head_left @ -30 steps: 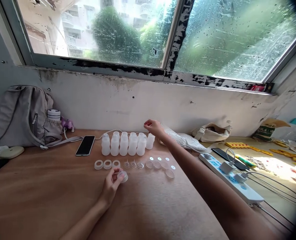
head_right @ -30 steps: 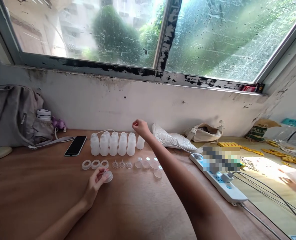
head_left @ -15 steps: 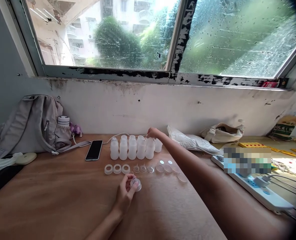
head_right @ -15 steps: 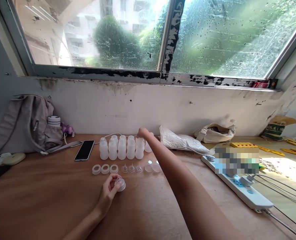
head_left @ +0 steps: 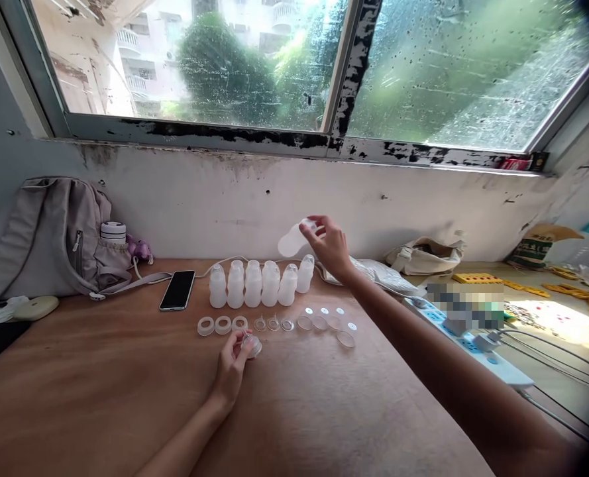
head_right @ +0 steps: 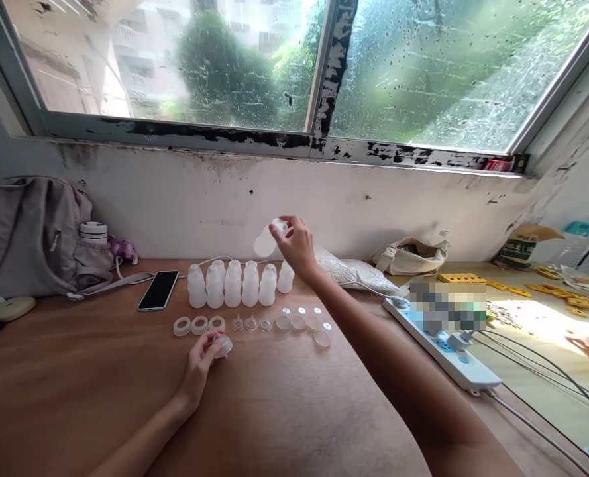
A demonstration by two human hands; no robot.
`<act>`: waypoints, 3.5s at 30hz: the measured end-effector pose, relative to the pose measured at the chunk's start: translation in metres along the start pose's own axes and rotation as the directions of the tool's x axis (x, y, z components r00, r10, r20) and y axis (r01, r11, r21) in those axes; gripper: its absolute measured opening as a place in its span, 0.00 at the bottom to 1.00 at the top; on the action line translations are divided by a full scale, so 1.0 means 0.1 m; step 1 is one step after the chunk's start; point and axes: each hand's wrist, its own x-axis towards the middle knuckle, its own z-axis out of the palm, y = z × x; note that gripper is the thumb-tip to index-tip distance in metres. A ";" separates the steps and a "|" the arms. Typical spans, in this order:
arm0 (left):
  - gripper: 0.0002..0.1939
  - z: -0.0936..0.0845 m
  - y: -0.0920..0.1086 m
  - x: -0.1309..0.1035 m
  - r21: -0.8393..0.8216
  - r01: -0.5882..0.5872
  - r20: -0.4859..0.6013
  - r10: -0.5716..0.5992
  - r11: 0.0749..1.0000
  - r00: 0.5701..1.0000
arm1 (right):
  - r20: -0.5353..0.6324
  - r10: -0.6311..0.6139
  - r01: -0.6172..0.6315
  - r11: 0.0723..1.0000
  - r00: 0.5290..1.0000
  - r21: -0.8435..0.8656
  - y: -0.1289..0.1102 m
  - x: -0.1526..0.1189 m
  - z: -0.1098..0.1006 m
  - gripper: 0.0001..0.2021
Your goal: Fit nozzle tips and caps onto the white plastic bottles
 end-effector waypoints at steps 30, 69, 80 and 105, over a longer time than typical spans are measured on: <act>0.15 0.06 0.02 -0.04 -0.306 0.141 -0.028 -0.157 0.942 0.987 | 0.495 -0.122 0.033 0.982 0.860 0.185 0.30 -2.08 0.11 0.18; 0.23 -0.02 0.15 -0.06 -0.167 0.235 0.164 -0.208 0.958 0.964 | 0.920 0.105 -0.925 -0.005 0.378 0.380 0.25 -1.88 -0.08 0.16; 0.23 -0.05 0.11 -0.03 -0.018 0.169 0.205 -0.161 0.985 0.965 | 0.867 0.321 -0.919 0.231 0.382 0.319 0.29 -1.84 -0.10 0.25; 0.22 -0.07 0.12 0.00 0.027 0.142 0.155 -0.145 0.989 0.977 | 0.835 0.182 -0.796 0.458 0.520 0.396 0.36 -1.85 -0.08 0.24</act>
